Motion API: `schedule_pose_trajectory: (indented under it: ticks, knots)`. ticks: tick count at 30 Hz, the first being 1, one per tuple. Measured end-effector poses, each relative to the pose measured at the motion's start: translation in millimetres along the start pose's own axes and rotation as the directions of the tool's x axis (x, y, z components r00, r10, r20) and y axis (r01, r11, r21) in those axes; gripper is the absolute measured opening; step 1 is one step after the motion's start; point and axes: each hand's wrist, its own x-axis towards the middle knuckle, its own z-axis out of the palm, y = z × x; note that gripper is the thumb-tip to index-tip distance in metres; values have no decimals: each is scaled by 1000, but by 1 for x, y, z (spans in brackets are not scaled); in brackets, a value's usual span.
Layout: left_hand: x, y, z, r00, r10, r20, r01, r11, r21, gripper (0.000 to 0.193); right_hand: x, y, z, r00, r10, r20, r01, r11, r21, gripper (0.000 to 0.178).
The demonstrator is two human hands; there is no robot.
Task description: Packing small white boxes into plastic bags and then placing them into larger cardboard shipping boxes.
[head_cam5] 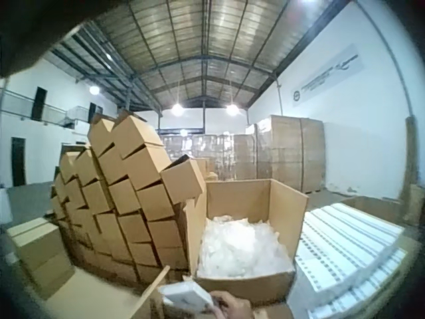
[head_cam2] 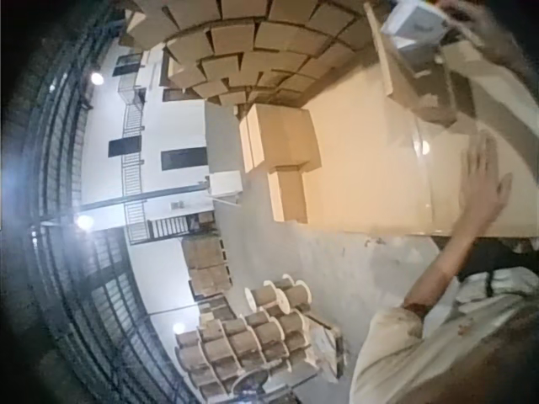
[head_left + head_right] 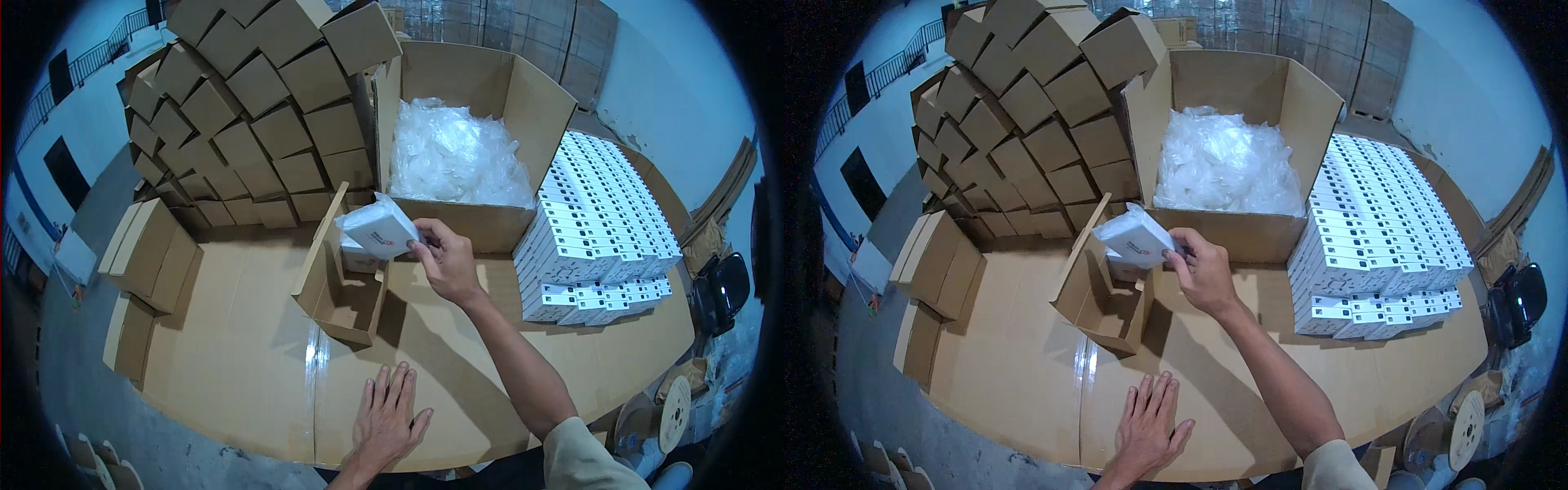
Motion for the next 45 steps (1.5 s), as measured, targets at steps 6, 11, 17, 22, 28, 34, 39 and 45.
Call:
schedule_pose_trajectory:
  ticks: [6, 11, 17, 22, 28, 34, 39, 45]
  knots:
    - [1, -2, 0, 1000, 15, -23, -16, 1000, -15, 75, 4, 16, 14, 1000, 4, 22, -3, 1000, -22, 25]
    - [2, -3, 1, 999, 11, -43, -12, 1000, -24, 74, 15, 2, 6, 981, -75, 178, 137, 918, -371, 29]
    - [3, -4, -2, 999, 21, -47, -22, 999, -23, 72, 30, -8, 24, 929, -134, 345, 321, 755, -571, 23]
    - [4, -3, -2, 999, 19, -28, -20, 999, -37, 73, 33, -6, 45, 894, 30, 447, 333, 624, -707, 24]
    - [6, -2, 0, 1000, 3, -5, -4, 1000, -31, 76, 35, 0, 50, 879, 53, 473, 350, 603, -717, 28]
    - [14, -2, 3, 1000, -20, 23, 20, 1000, -4, 79, 32, 11, 57, 881, -27, 473, 410, 544, -732, 13]
    - [31, -4, 4, 999, -3, 49, 3, 1000, -9, 80, 29, 13, 56, 887, 0, 462, 383, 562, -733, 12]
    - [73, -5, 25, 998, 59, 9, -59, 998, 28, 79, 13, 8, 39, 911, 21, 411, 285, 689, -667, 28]
